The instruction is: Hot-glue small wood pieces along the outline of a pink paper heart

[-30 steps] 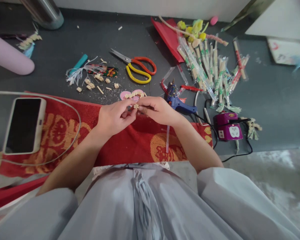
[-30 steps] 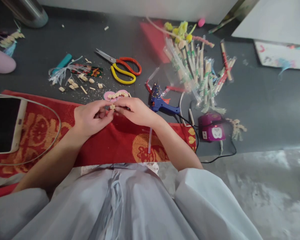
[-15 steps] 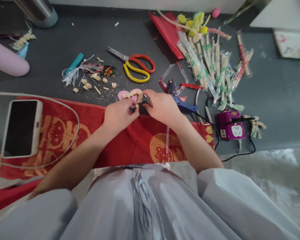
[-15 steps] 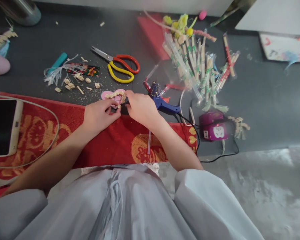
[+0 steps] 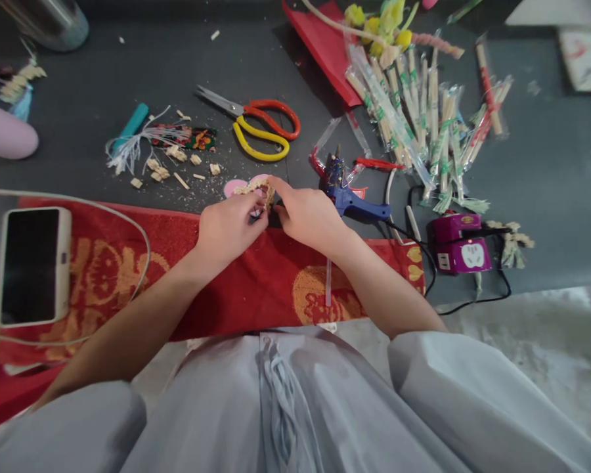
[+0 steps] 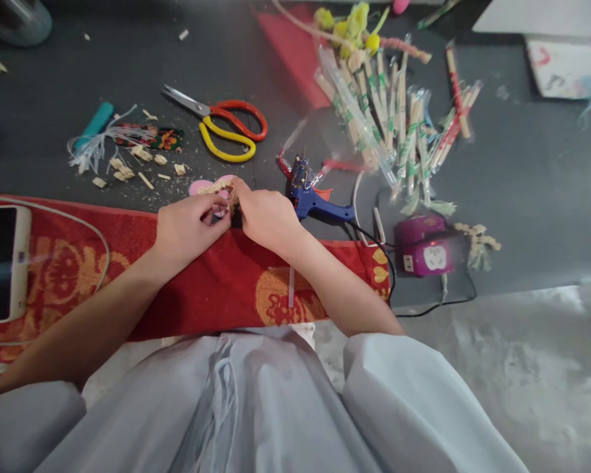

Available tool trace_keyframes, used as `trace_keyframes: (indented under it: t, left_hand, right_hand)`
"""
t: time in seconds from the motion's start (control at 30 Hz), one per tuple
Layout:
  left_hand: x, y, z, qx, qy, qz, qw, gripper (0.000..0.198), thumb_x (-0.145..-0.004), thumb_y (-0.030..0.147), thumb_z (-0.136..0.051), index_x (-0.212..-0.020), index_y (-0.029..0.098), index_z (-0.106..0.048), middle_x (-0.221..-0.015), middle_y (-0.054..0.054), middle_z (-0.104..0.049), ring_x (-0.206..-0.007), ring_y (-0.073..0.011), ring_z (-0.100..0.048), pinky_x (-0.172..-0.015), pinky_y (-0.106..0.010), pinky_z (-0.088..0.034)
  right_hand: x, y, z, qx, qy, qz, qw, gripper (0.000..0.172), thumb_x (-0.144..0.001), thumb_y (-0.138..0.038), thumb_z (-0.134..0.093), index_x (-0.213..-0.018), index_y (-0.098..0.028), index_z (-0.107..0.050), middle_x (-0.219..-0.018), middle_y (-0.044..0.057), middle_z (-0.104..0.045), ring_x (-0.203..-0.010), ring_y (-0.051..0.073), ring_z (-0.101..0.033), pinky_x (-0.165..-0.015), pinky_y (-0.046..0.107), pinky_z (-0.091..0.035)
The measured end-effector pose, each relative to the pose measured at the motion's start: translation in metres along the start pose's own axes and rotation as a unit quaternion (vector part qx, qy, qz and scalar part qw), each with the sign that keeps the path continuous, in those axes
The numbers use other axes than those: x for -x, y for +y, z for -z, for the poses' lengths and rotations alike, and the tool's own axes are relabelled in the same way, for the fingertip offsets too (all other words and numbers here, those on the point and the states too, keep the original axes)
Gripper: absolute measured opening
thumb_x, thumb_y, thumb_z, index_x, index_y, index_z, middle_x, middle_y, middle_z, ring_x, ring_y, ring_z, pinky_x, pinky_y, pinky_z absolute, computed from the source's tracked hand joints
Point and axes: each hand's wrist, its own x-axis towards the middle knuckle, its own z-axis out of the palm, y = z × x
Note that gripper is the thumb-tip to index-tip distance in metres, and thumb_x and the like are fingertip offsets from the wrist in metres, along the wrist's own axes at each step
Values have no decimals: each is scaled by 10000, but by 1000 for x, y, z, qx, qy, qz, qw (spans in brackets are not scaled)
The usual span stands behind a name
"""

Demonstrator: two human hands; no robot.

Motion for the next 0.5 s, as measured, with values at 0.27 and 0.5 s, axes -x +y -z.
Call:
trace_keyframes:
  t: [0.27, 0.5]
  left_hand:
    - [-1, -4, -6, 19, 27, -12, 999, 249, -871, 317, -583, -1010, 212, -762, -789, -25, -748, -703, -177, -670, -634, -273, -396]
    - [-1, -3, -6, 22, 25, 12, 999, 251, -868, 320, -586, -1002, 199, -761, -726, -18, -718, -672, -179, -662, -621, -275, -386]
  right_hand:
    - [0, 2, 0, 6, -9, -3, 1000, 610, -960, -178, -396, -1569, -161, -387, -1127, 137, -767, -1005, 309, -729, -786, 364, -512]
    - [-2, 2, -1, 8, -14, -6, 1000, 629, -956, -178, -397, -1583, -173, -364, -1144, 132, -763, -1007, 299, -724, -787, 357, -507]
